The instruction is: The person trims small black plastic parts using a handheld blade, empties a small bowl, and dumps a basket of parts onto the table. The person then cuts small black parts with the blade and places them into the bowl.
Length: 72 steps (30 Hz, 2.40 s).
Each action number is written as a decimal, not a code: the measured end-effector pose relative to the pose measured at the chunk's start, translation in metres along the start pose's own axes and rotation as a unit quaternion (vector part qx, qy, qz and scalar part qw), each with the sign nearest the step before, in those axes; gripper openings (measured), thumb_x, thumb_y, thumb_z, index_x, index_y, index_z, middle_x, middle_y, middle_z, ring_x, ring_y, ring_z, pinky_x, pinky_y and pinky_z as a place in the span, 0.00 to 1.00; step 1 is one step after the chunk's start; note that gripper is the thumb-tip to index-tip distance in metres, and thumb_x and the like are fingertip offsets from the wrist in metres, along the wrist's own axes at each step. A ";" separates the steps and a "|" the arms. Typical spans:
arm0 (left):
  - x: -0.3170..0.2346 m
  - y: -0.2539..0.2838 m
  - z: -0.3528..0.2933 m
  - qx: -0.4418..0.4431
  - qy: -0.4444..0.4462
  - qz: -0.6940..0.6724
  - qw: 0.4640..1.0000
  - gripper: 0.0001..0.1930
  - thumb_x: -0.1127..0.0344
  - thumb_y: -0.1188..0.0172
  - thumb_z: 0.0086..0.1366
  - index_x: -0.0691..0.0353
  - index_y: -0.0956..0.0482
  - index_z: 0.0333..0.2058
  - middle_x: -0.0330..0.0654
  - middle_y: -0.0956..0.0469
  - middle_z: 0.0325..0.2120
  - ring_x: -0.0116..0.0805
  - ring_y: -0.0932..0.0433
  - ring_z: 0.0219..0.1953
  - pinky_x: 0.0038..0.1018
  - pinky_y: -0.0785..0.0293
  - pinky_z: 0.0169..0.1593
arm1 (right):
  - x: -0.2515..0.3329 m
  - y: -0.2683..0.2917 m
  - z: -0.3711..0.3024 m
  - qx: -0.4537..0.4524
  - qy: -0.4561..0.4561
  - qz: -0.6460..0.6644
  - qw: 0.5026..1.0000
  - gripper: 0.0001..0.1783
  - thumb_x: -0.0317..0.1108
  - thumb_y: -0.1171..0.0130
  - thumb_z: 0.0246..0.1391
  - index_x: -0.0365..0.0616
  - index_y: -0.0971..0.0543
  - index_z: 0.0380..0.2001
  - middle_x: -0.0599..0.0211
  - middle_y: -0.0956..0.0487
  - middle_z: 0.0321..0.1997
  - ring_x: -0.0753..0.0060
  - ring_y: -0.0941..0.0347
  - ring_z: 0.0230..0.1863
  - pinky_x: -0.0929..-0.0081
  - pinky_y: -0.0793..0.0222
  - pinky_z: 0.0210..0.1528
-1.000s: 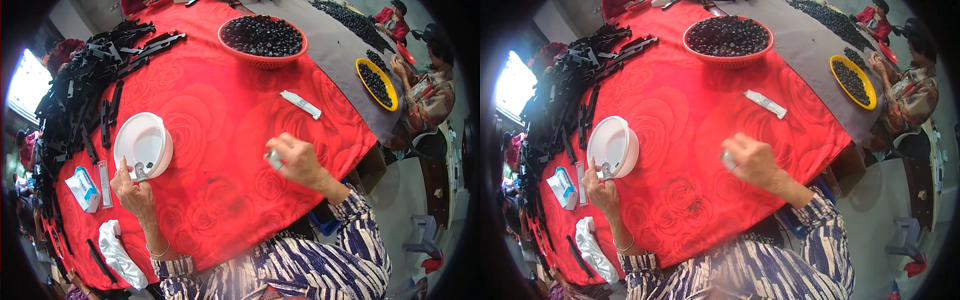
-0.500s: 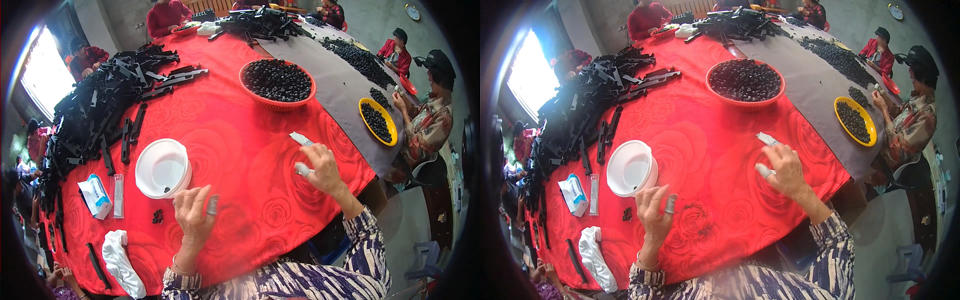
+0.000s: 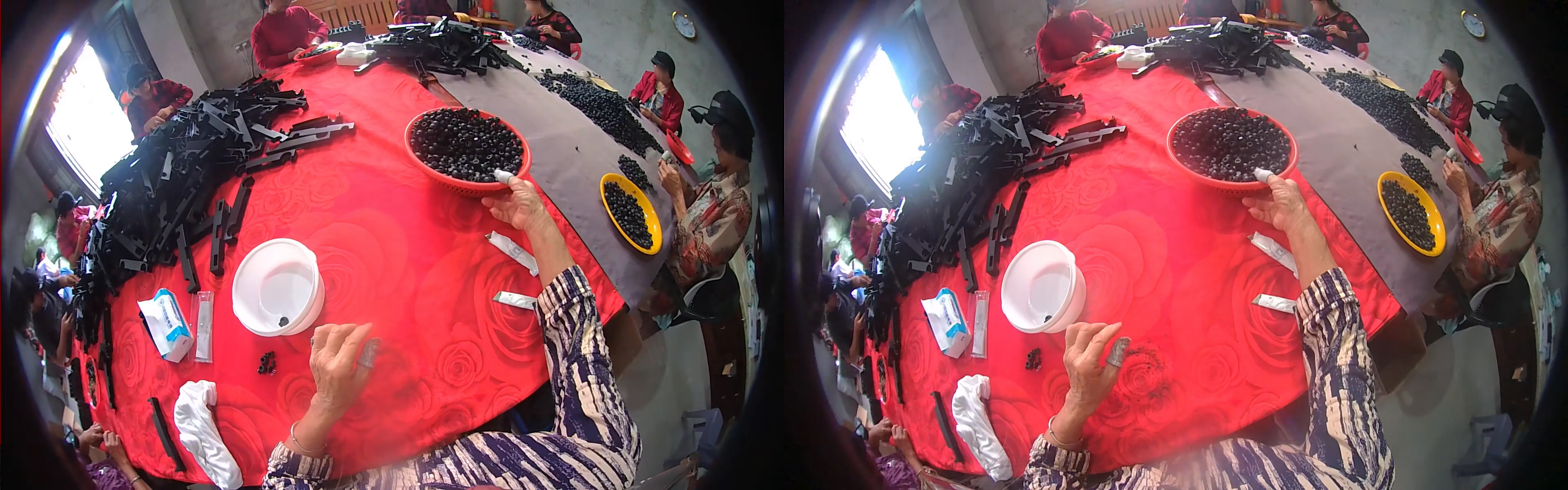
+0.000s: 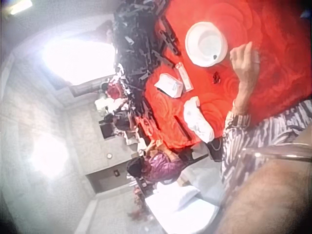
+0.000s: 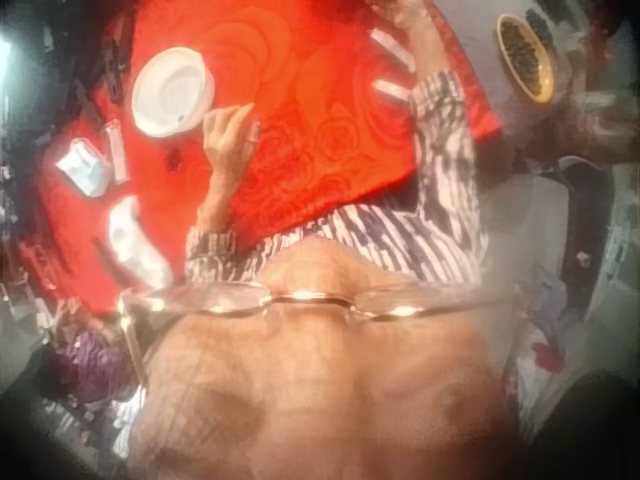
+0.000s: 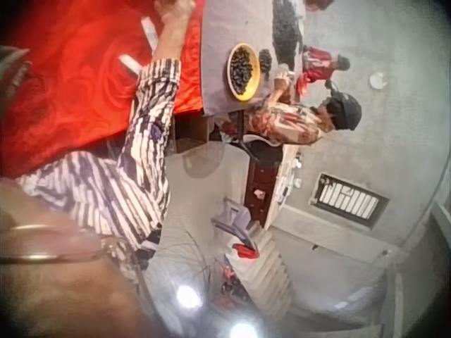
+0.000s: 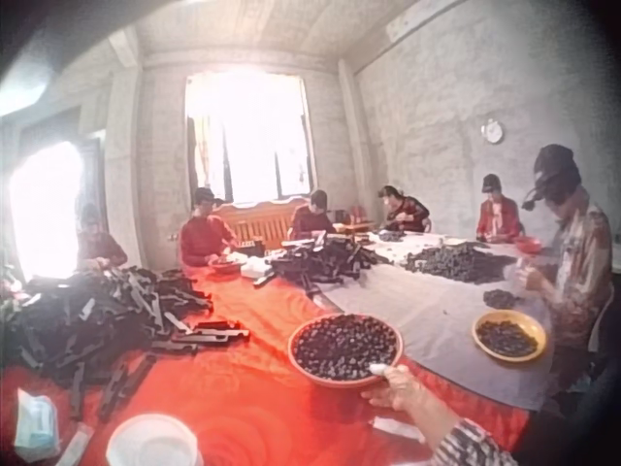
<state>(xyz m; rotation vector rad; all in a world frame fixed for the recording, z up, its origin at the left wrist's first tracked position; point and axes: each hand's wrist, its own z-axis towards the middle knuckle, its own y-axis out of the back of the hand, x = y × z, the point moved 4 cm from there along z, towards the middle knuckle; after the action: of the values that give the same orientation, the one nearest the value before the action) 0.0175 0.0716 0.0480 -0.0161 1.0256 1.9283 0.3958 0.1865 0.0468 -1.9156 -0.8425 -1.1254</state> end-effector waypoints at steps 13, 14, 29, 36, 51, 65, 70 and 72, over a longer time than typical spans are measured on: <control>-0.001 -0.017 0.028 0.019 0.029 -0.096 0.995 0.13 0.70 0.35 0.47 0.63 0.22 0.34 0.44 0.26 0.28 0.42 0.29 0.34 0.34 0.31 0.38 | -0.013 0.016 0.027 0.053 0.098 0.065 0.992 0.07 0.28 0.50 0.47 0.43 0.27 0.32 0.66 0.25 0.29 0.68 0.24 0.29 0.65 0.22 0.26; 0.004 -0.030 0.034 0.038 0.052 -0.137 0.989 0.15 0.69 0.36 0.51 0.64 0.23 0.38 0.46 0.26 0.31 0.44 0.28 0.36 0.33 0.31 0.39 | -0.013 0.021 0.027 0.048 0.112 0.065 0.990 0.08 0.27 0.50 0.47 0.44 0.28 0.34 0.66 0.25 0.29 0.68 0.24 0.28 0.66 0.22 0.24; 0.123 -0.158 0.183 -0.041 0.430 -0.537 0.725 0.28 0.49 0.52 0.64 0.63 0.39 0.56 0.43 0.31 0.48 0.34 0.32 0.48 0.31 0.29 0.40 | 0.000 0.001 0.002 0.059 0.170 -0.059 0.982 0.25 0.25 0.53 0.47 0.49 0.38 0.51 0.69 0.28 0.34 0.75 0.27 0.27 0.71 0.24 0.20; 0.125 -0.211 0.215 -0.028 0.312 -0.697 0.646 0.15 0.62 0.55 0.68 0.59 0.33 0.50 0.40 0.27 0.46 0.38 0.27 0.48 0.40 0.29 0.52 | 0.005 -0.003 0.000 -0.008 0.173 -0.085 0.981 0.26 0.22 0.53 0.42 0.46 0.33 0.50 0.73 0.28 0.32 0.78 0.30 0.29 0.77 0.30 0.27; 0.127 -0.189 0.178 -0.072 0.288 -0.691 0.659 0.15 0.63 0.55 0.67 0.59 0.32 0.50 0.40 0.29 0.49 0.38 0.30 0.50 0.39 0.32 0.54 | -0.032 -0.046 0.010 -0.165 0.262 0.269 0.912 0.28 0.17 0.56 0.32 0.39 0.26 0.43 0.67 0.24 0.38 0.72 0.27 0.35 0.76 0.29 0.38; 0.142 -0.210 0.207 -0.106 0.321 -0.801 0.494 0.25 0.47 0.60 0.67 0.62 0.28 0.48 0.46 0.26 0.46 0.44 0.27 0.47 0.42 0.34 0.56 | -0.041 -0.045 0.005 -0.076 0.296 0.264 0.915 0.27 0.19 0.55 0.37 0.40 0.29 0.48 0.67 0.26 0.43 0.70 0.30 0.43 0.73 0.33 0.48; 0.125 -0.211 0.205 -0.141 0.307 -0.782 0.524 0.25 0.47 0.60 0.67 0.62 0.30 0.50 0.46 0.27 0.48 0.43 0.28 0.49 0.41 0.32 0.55 | -0.043 -0.040 0.005 -0.107 0.282 0.282 0.911 0.25 0.22 0.54 0.42 0.42 0.30 0.49 0.66 0.26 0.46 0.67 0.28 0.46 0.68 0.32 0.51; 0.126 -0.204 0.199 -0.164 0.295 -0.778 0.530 0.26 0.47 0.58 0.66 0.65 0.30 0.48 0.46 0.27 0.45 0.40 0.27 0.45 0.36 0.30 0.52 | -0.049 -0.043 0.007 -0.097 0.274 0.290 0.912 0.25 0.23 0.54 0.43 0.42 0.30 0.49 0.66 0.26 0.46 0.67 0.28 0.46 0.68 0.32 0.51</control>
<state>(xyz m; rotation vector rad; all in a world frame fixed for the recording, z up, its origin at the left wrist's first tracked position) 0.1682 0.3392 -0.0040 -1.3971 0.4914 0.2705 0.3440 0.2064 0.0115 -1.6872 0.1516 -1.2871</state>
